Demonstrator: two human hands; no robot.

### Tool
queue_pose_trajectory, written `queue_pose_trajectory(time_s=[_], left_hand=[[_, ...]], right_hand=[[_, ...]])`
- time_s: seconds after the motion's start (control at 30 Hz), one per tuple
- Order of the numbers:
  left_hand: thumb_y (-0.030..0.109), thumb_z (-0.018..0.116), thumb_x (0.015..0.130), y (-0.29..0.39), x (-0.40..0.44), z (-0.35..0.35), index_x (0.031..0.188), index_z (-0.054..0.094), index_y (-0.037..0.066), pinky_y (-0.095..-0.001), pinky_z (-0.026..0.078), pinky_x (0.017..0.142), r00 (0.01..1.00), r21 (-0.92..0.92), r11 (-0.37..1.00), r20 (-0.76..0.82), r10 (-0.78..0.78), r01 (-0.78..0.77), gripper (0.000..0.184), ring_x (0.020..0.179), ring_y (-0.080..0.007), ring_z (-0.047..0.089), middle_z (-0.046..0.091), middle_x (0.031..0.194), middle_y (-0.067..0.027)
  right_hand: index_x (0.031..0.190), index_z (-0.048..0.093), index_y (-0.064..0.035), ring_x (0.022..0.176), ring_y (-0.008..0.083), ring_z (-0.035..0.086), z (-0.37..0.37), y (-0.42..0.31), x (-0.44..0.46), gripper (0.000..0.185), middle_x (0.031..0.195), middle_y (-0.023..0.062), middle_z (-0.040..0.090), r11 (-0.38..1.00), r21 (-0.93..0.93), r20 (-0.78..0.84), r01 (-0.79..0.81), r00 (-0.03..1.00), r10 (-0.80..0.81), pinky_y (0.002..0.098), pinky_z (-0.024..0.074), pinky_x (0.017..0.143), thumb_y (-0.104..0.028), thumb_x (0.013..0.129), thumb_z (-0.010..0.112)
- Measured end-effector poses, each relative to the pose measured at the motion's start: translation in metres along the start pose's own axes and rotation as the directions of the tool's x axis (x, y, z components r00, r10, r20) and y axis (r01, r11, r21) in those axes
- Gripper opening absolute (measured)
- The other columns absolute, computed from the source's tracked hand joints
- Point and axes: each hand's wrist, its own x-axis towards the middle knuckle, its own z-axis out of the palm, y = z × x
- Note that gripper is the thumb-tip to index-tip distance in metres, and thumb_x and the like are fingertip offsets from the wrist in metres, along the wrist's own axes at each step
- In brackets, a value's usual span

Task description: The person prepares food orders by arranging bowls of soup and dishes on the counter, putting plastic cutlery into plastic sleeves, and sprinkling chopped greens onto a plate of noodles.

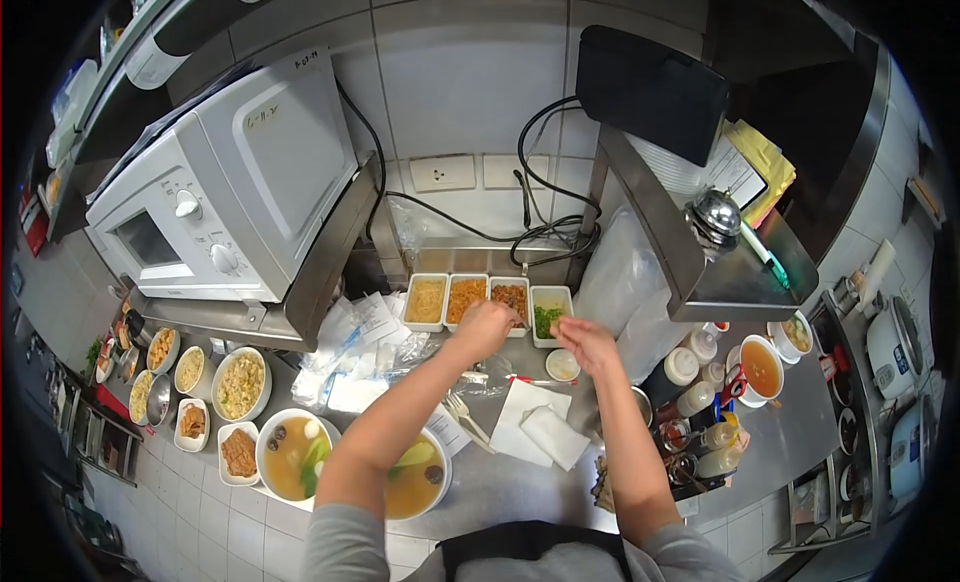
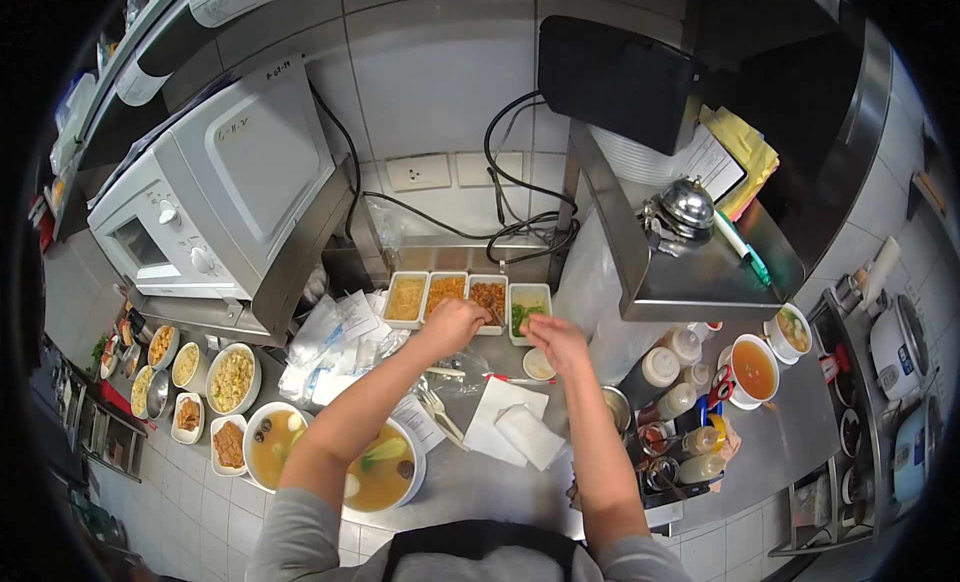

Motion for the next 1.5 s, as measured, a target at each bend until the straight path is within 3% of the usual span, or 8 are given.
queue_pose_trajectory(time_s=[0.07, 0.17, 0.37, 0.73, 0.93, 1.1, 1.4, 1.5], left_hand=[[0.009, 0.051, 0.079, -0.016, 0.029, 0.025, 0.082, 0.068, 0.008, -0.0398, 0.039, 0.083, 0.986, 0.458, 0.888, 0.126, -0.107, 0.038, 0.017, 0.084, -0.0232, 0.062, 0.065, 0.081, -0.0085], [0.011, 0.050, 0.079, -0.047, 0.056, 0.081, 0.084, 0.069, 0.015, -0.0443, 0.034, 0.089, 0.975, 0.615, 0.783, 0.097, -0.199, 0.099, 0.020, 0.081, -0.0206, 0.063, 0.066, 0.084, -0.0073], [0.015, 0.051, 0.082, -0.034, 0.073, 0.077, 0.090, 0.069, 0.011, -0.0421, 0.044, 0.081, 0.883, 0.446, 0.868, 0.288, -0.370, 0.218, 0.021, 0.092, -0.0231, 0.063, 0.066, 0.097, -0.0100], [0.010, 0.055, 0.078, -0.043, 0.072, 0.080, 0.088, 0.069, 0.007, -0.0380, 0.053, 0.073, 0.904, 0.326, 0.869, 0.082, -0.419, 0.373, 0.017, 0.088, -0.0275, 0.064, 0.065, 0.095, -0.0145], [0.004, 0.057, 0.078, -0.080, 0.068, 0.057, 0.087, 0.067, 0.001, -0.0343, 0.054, 0.066, 0.913, -0.015, 0.916, 0.087, -0.399, 0.402, 0.014, 0.075, -0.0254, 0.067, 0.067, 0.080, -0.0169], [0.009, 0.069, 0.077, -0.074, 0.001, 0.001, 0.093, 0.065, -0.002, -0.0233, 0.052, 0.059, 0.874, -0.840, 0.341, 0.278, -0.398, 0.422, 0.020, 0.070, -0.0142, 0.066, 0.067, 0.080, -0.0106], [0.009, 0.070, 0.074, 0.003, -0.235, -0.099, 0.088, 0.068, 0.001, -0.0228, 0.048, 0.060, 0.743, -0.567, 0.534, 0.228, -0.629, 0.627, 0.017, 0.067, -0.0110, 0.063, 0.068, 0.077, -0.0076], [0.015, 0.072, 0.071, 0.009, -0.270, -0.095, 0.086, 0.069, 0.003, -0.0248, 0.048, 0.061, 0.713, -0.372, 0.636, 0.110, -0.693, 0.676, 0.019, 0.064, -0.0114, 0.062, 0.068, 0.075, -0.0070]], right_hand=[[0.105, 0.052, 0.0113, 0.089, 0.0261, 0.062, 0.001, 0.001, -0.031, 0.024, 0.099, 0.0166, 0.060, 0.999, -0.031, -0.008, -0.034, 0.999, 0.034, 0.0288, 0.0530, 0.077, 0.002, 0.083, 0.056], [0.103, 0.053, 0.0099, 0.090, 0.0260, 0.062, -0.007, 0.011, -0.063, 0.023, 0.099, 0.0178, 0.061, 0.993, -0.032, 0.047, -0.113, 0.992, 0.115, 0.0307, 0.0534, 0.079, 0.002, 0.082, 0.057], [0.101, 0.057, 0.0097, 0.088, 0.0272, 0.064, -0.011, 0.026, -0.090, 0.023, 0.096, 0.0176, 0.062, 0.972, -0.067, 0.093, -0.227, 0.968, 0.232, 0.0296, 0.0536, 0.077, 0.003, 0.080, 0.060], [0.100, 0.057, 0.0113, 0.087, 0.0268, 0.064, -0.013, 0.028, -0.091, 0.021, 0.094, 0.0190, 0.063, 0.964, -0.018, 0.127, -0.264, 0.956, 0.264, 0.0287, 0.0549, 0.076, 0.004, 0.080, 0.060], [0.101, 0.056, 0.0116, 0.088, 0.0269, 0.064, -0.014, 0.030, -0.085, 0.022, 0.095, 0.0185, 0.062, 0.966, 0.007, 0.122, -0.260, 0.959, 0.257, 0.0292, 0.0543, 0.077, 0.004, 0.081, 0.059], [0.107, 0.052, 0.0111, 0.094, 0.0257, 0.061, 0.015, 0.033, -0.078, 0.027, 0.102, 0.0170, 0.059, 0.949, -0.092, 0.225, -0.301, 0.922, 0.315, 0.0293, 0.0519, 0.082, 0.001, 0.082, 0.058], [0.105, 0.054, 0.0093, 0.090, 0.0214, 0.063, 0.156, 0.101, -0.093, 0.025, 0.099, 0.0151, 0.061, 0.854, -0.401, 0.483, -0.332, 0.715, 0.505, 0.0263, 0.0527, 0.075, -0.002, 0.083, 0.058], [0.101, 0.058, 0.0071, 0.083, 0.0195, 0.064, 0.191, 0.131, -0.102, 0.020, 0.093, 0.0128, 0.063, 0.812, -0.572, 0.492, -0.118, 0.742, 0.455, 0.0254, 0.0538, 0.069, -0.002, 0.083, 0.058]])
